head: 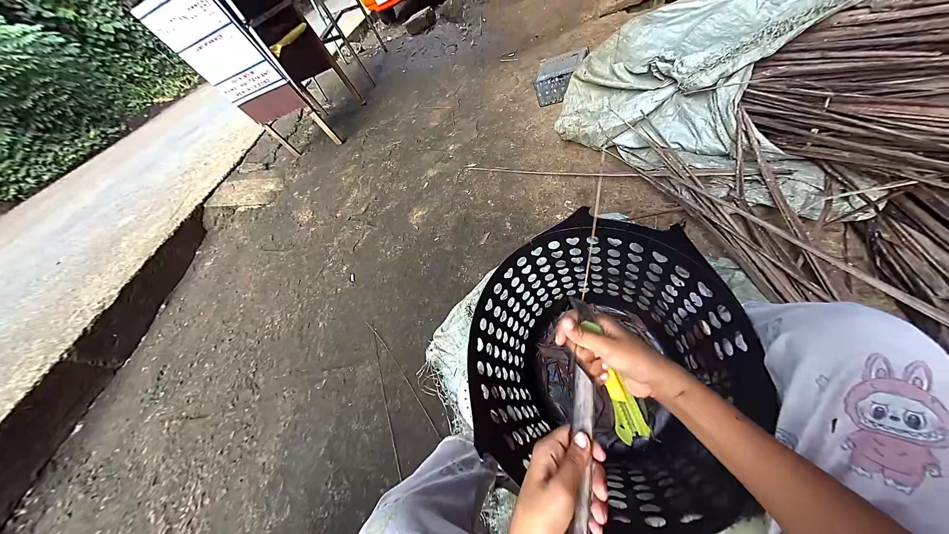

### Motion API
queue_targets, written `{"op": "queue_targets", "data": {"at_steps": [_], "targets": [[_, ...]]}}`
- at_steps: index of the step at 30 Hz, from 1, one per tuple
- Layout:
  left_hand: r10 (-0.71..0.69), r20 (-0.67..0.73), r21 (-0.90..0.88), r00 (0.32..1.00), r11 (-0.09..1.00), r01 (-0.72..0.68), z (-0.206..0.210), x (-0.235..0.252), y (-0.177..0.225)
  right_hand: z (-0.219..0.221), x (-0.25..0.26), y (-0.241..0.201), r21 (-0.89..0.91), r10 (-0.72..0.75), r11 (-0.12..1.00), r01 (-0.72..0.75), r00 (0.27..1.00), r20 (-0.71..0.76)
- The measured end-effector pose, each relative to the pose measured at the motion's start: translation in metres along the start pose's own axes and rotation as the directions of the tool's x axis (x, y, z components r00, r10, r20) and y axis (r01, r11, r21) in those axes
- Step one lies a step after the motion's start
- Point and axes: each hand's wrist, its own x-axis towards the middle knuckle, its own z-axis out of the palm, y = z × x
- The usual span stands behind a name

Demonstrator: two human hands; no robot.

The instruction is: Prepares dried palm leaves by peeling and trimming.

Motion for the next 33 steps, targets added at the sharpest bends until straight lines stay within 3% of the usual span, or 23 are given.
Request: {"op": "queue_targets", "data": {"at_steps": [2, 5, 6, 8, 10, 12, 18, 22, 25, 27, 30, 33], "targets": [[0.014, -0.050, 0.064, 0.999, 0.998, -0.011, -0.002, -0.001, -0.002, -0.010, 0.007, 0.000, -0.065, -0.106, 0.993, 0.095, 0.976, -0.191], [0.040, -0.146, 0.034, 0.988, 0.999, -0.036, -0.003, 0.000, -0.003, -0.029, 0.002, 0.030, -0.265, -0.290, 0.938, 0.225, 0.927, -0.238], [0.040, -0.165, 0.001, 0.985, 0.999, -0.041, -0.003, 0.001, -0.001, -0.031, -0.003, 0.043, -0.390, -0.375, 0.876, 0.283, 0.908, -0.185], [0.034, -0.173, -0.064, 0.984, 0.997, -0.046, -0.003, 0.001, 0.001, -0.030, -0.010, 0.066, -0.653, -0.583, 0.583, 0.484, 0.808, 0.078], [0.028, -0.157, -0.116, 0.987, 0.992, -0.046, -0.003, 0.000, 0.002, -0.021, -0.010, 0.078, -0.709, -0.685, 0.273, 0.650, 0.649, 0.332], [0.030, -0.136, -0.150, 0.990, 0.987, -0.050, -0.004, 0.000, 0.001, -0.012, -0.008, 0.080, -0.706, -0.724, 0.137, 0.695, 0.557, 0.408], [0.047, -0.113, -0.214, 0.993, 0.974, -0.071, -0.005, -0.002, 0.001, 0.009, 0.002, 0.082, -0.819, -0.816, 0.171, 0.547, 0.545, 0.194], [0.050, -0.118, -0.200, 0.992, 0.977, -0.073, -0.003, -0.002, 0.001, 0.013, 0.007, 0.082, -0.893, -0.857, 0.142, 0.428, 0.504, 0.105], [0.048, -0.127, -0.179, 0.991, 0.981, -0.071, 0.001, 0.000, 0.001, 0.010, 0.015, 0.087, -0.934, -0.901, 0.092, 0.346, 0.428, 0.069], [0.047, -0.130, -0.152, 0.990, 0.986, -0.067, 0.002, 0.001, 0.001, 0.012, 0.017, 0.083, -0.949, -0.907, 0.136, 0.286, 0.422, -0.003], [0.028, -0.161, -0.014, 0.987, 0.999, -0.031, 0.002, -0.003, -0.003, 0.006, 0.014, 0.050, -0.915, -0.787, 0.376, 0.144, 0.572, -0.233], [-0.006, -0.220, 0.038, 0.975, 0.999, 0.015, -0.004, -0.005, -0.004, -0.012, 0.009, 0.032, -0.891, -0.680, 0.435, 0.133, 0.697, -0.228]]}}
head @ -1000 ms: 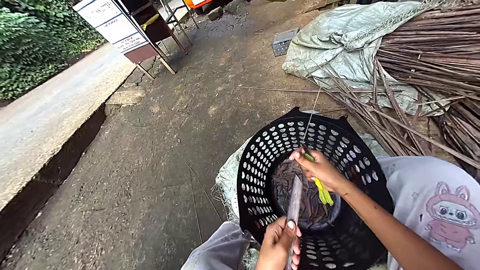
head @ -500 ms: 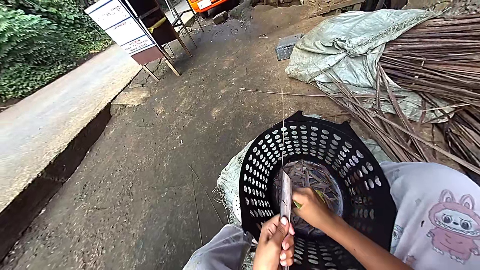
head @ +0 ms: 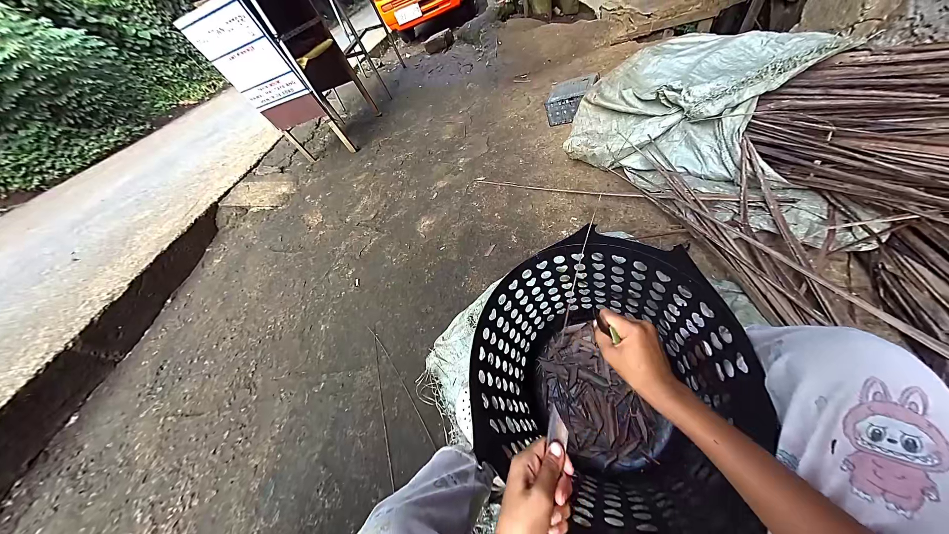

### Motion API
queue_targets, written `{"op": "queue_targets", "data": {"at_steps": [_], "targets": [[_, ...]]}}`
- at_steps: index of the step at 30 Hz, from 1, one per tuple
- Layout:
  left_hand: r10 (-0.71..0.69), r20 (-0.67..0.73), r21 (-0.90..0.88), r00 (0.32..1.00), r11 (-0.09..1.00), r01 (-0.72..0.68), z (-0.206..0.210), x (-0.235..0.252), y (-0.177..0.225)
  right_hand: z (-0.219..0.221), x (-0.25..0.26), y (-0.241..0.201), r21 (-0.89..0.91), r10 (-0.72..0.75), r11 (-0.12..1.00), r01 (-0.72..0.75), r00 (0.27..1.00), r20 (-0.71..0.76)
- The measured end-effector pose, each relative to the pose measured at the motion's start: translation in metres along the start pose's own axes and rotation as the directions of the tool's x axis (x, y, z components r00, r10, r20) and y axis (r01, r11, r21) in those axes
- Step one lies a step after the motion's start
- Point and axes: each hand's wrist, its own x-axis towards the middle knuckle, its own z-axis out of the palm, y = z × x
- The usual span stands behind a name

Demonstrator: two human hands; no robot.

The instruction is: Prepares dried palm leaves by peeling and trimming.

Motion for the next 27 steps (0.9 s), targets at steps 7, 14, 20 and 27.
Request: {"op": "queue_targets", "data": {"at_steps": [7, 14, 20, 27], "targets": [[0.038, 0.026, 0.103, 0.999, 0.994, -0.041, 0.003, 0.004, 0.002, -0.010, -0.014, -0.014, -0.003, -0.056, 0.997, 0.082, 0.703, 0.709], [0.197, -0.096, 0.612, 0.976, 0.785, -0.098, 0.002, 0.013, 0.002, 0.002, 0.001, -0.021, -0.213, 0.311, 0.948, -0.237, 0.835, 0.453], [0.062, -0.084, 0.414, 0.995, 0.910, -0.021, -0.003, 0.011, 0.000, -0.011, -0.002, -0.023, -0.120, 0.190, 0.982, -0.149, 0.834, 0.519], [-0.021, 0.060, 0.078, 0.998, 0.997, 0.017, -0.001, 0.001, 0.001, -0.010, 0.020, -0.016, -0.205, 0.398, 0.918, -0.341, 0.773, 0.495]]}}
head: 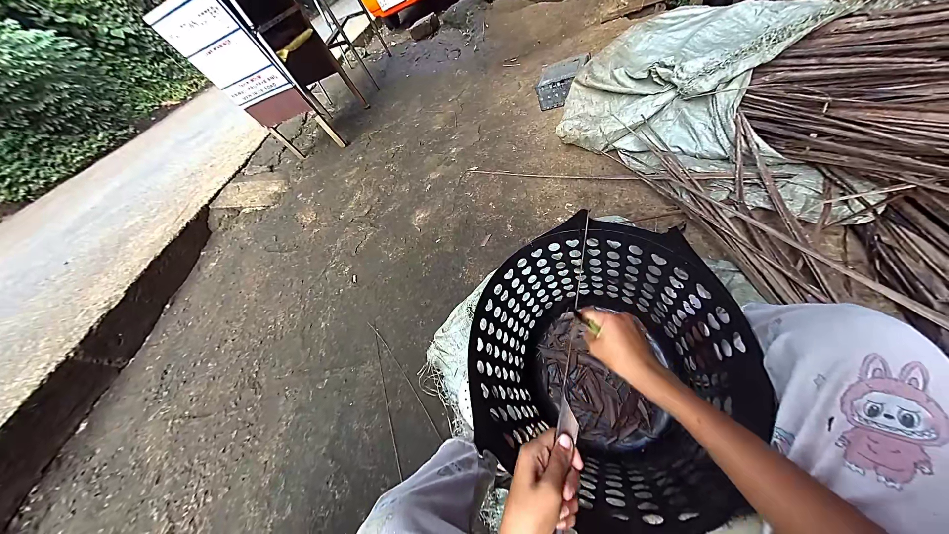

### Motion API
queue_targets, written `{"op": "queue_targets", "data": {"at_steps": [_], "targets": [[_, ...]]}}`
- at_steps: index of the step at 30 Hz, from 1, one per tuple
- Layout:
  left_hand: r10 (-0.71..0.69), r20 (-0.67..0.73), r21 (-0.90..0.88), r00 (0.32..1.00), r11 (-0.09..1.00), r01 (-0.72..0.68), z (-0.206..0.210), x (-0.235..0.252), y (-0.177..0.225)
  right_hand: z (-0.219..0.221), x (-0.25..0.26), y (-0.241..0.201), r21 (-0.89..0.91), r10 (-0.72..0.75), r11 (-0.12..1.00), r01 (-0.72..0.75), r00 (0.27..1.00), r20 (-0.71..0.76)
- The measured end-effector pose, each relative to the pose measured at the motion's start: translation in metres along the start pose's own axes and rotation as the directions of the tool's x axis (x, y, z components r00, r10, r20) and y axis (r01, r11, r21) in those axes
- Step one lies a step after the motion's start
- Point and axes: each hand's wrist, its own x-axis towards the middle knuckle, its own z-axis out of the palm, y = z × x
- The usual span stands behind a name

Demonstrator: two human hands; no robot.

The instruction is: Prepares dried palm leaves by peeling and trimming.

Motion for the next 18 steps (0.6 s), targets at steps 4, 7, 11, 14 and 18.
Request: {"op": "queue_targets", "data": {"at_steps": [4, 7, 11, 14, 18], "targets": [[-0.063, 0.062, -0.180, 0.996, 0.981, 0.073, -0.006, 0.000, -0.001, -0.022, 0.005, 0.012, 0.381, -0.011, 0.925, -0.007, 0.999, 0.045], [-0.077, 0.144, -0.216, 0.987, 0.970, 0.108, -0.003, 0.007, -0.001, -0.019, -0.008, 0.014, 0.747, -0.147, 0.622, -0.235, 0.902, 0.406], [-0.019, 0.086, 0.105, 0.996, 0.994, 0.010, -0.001, 0.006, -0.002, -0.010, -0.006, 0.005, 0.740, -0.055, 0.621, -0.259, 0.927, 0.371], [0.029, 0.040, 0.250, 0.999, 0.968, -0.038, -0.010, 0.003, -0.003, -0.017, 0.003, 0.017, 0.735, 0.076, 0.670, -0.099, 0.995, 0.064], [0.086, -0.014, 0.085, 0.996, 0.993, -0.085, -0.015, 0.003, -0.002, 0.010, -0.023, 0.050, 0.580, -0.164, 0.788, 0.206, 0.978, -0.125]]}}
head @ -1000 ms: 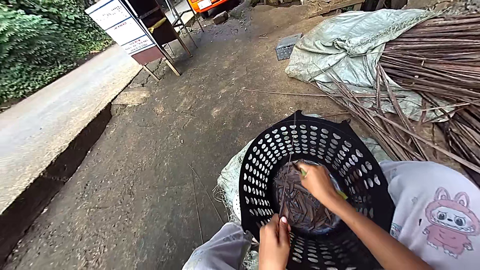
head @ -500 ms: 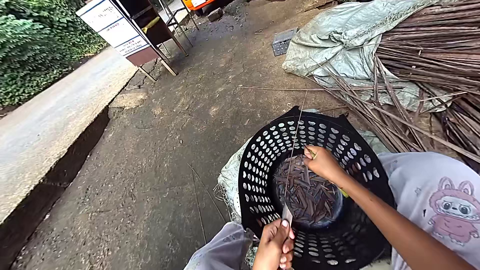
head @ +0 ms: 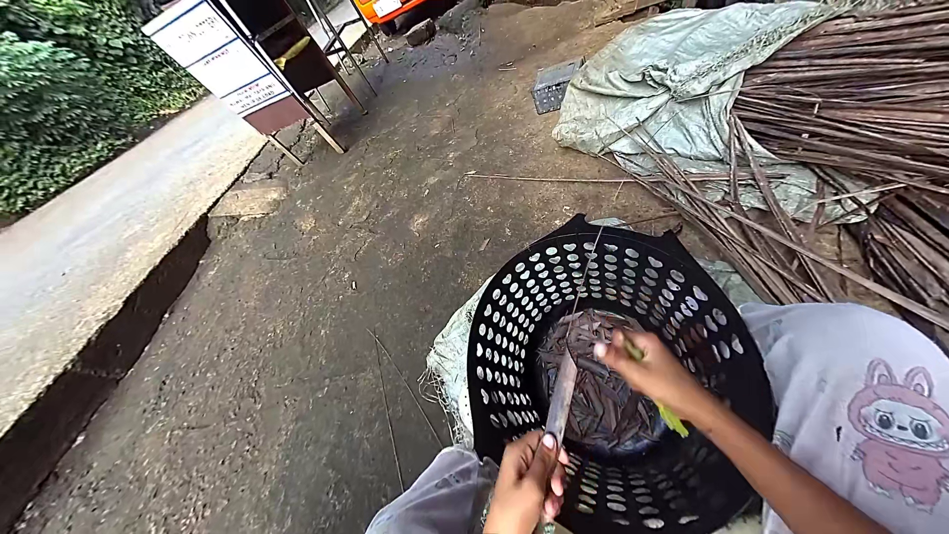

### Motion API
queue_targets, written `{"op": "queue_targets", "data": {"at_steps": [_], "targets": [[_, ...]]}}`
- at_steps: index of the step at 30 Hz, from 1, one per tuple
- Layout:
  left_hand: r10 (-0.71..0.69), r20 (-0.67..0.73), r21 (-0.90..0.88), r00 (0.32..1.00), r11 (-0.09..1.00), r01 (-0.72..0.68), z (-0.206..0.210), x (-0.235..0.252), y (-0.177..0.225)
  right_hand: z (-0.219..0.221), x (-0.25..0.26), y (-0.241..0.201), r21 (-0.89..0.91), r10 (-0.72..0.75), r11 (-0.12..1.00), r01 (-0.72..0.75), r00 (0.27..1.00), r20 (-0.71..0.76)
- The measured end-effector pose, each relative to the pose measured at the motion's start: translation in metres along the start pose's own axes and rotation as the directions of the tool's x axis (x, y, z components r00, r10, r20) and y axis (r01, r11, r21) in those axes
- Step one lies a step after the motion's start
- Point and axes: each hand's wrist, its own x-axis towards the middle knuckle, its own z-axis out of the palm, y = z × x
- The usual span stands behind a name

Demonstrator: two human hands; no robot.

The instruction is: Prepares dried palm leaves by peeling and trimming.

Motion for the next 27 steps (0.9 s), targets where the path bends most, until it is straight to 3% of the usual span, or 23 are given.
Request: {"op": "queue_targets", "data": {"at_steps": [1, 3, 5, 8, 12, 15, 17, 20, 22, 27], "targets": [[0.007, 0.008, -0.068, 1.000, 0.998, -0.006, 0.001, 0.001, 0.001, 0.007, -0.009, 0.007, -0.102, -0.145, 0.983, 0.154, 0.985, 0.089], [0.002, 0.038, -0.192, 0.999, 0.981, 0.005, 0.002, 0.001, 0.003, 0.024, -0.016, 0.014, -0.250, -0.413, 0.850, 0.464, 0.881, 0.232], [-0.012, 0.064, -0.297, 0.998, 0.954, 0.030, 0.004, -0.001, 0.001, 0.036, -0.017, 0.016, -0.319, -0.574, 0.706, 0.632, 0.775, 0.264], [0.005, 0.063, -0.382, 0.998, 0.924, 0.019, 0.004, 0.001, 0.001, 0.047, -0.012, 0.012, -0.425, -0.650, 0.635, 0.646, 0.743, 0.159], [0.033, 0.014, -0.383, 0.999, 0.923, -0.025, 0.004, 0.004, 0.005, 0.065, -0.011, 0.011, -0.550, -0.668, 0.629, 0.549, 0.744, -0.021], [0.046, 0.029, -0.392, 0.999, 0.919, -0.031, 0.004, 0.004, 0.005, 0.073, -0.011, 0.010, -0.593, -0.696, 0.607, 0.530, 0.715, -0.073], [0.055, 0.060, -0.422, 0.997, 0.906, -0.025, 0.002, 0.003, 0.001, 0.072, -0.011, 0.008, -0.513, -0.712, 0.612, 0.602, 0.701, -0.026], [0.079, 0.053, -0.486, 0.995, 0.873, -0.043, 0.002, 0.000, -0.004, 0.061, -0.010, 0.005, -0.297, -0.641, 0.680, 0.670, 0.740, 0.202], [0.109, 0.037, -0.518, 0.993, 0.852, -0.074, -0.001, -0.003, -0.003, 0.054, -0.008, 0.004, -0.242, -0.606, 0.687, 0.686, 0.723, 0.331], [0.140, 0.039, -0.513, 0.989, 0.853, -0.100, -0.002, -0.005, -0.001, 0.058, -0.006, 0.007, -0.230, -0.647, 0.679, 0.697, 0.716, 0.263]]}}
